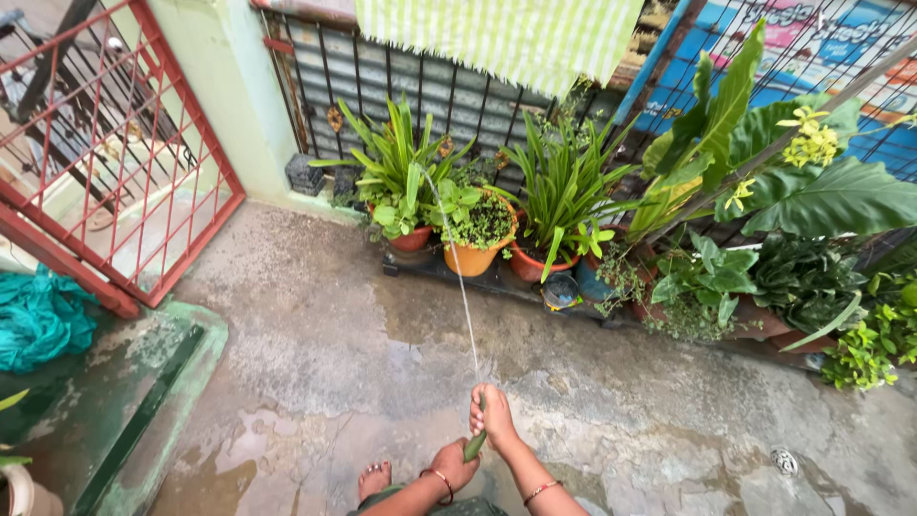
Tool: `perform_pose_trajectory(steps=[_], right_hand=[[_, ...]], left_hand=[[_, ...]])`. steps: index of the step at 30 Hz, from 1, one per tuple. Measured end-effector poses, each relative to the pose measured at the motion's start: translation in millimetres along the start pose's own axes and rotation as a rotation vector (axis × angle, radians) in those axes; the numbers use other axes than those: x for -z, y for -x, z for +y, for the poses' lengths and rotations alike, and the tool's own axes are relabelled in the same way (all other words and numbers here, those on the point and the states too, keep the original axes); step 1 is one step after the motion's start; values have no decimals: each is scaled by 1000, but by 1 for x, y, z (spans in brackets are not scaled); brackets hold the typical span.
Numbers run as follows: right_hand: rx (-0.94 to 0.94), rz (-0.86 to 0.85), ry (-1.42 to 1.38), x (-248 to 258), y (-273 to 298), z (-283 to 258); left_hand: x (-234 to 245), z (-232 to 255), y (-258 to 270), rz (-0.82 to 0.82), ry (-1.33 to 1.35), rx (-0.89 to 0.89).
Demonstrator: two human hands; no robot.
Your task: The person waters potted plants on a balcony by holding a green garden hose and directing the stream of water into various pots.
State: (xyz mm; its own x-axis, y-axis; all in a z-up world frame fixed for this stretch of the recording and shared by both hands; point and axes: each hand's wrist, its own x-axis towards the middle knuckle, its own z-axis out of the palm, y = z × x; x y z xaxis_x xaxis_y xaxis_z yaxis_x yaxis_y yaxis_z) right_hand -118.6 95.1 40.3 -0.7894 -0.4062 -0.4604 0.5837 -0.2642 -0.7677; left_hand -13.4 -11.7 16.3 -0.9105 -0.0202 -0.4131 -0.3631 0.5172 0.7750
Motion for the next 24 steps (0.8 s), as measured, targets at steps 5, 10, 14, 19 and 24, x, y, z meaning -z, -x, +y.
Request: perform_pose_trajectory(steps=[5, 10, 14, 19, 24], right_hand=[[15, 1, 1, -4, 4, -5], [13, -9, -10, -7, 7, -8], [9, 6, 5, -9, 7, -9], [2, 15, -11, -10, 4, -7], [2, 18, -12, -14, 4, -9]], left_hand=[[0, -3, -3, -25, -11, 6], [1, -5, -4, -60, -38, 30], [2, -6, -4, -60, -15, 20], [4, -7, -5, -77, -14, 30], [6, -8, -5, -75, 7, 35]])
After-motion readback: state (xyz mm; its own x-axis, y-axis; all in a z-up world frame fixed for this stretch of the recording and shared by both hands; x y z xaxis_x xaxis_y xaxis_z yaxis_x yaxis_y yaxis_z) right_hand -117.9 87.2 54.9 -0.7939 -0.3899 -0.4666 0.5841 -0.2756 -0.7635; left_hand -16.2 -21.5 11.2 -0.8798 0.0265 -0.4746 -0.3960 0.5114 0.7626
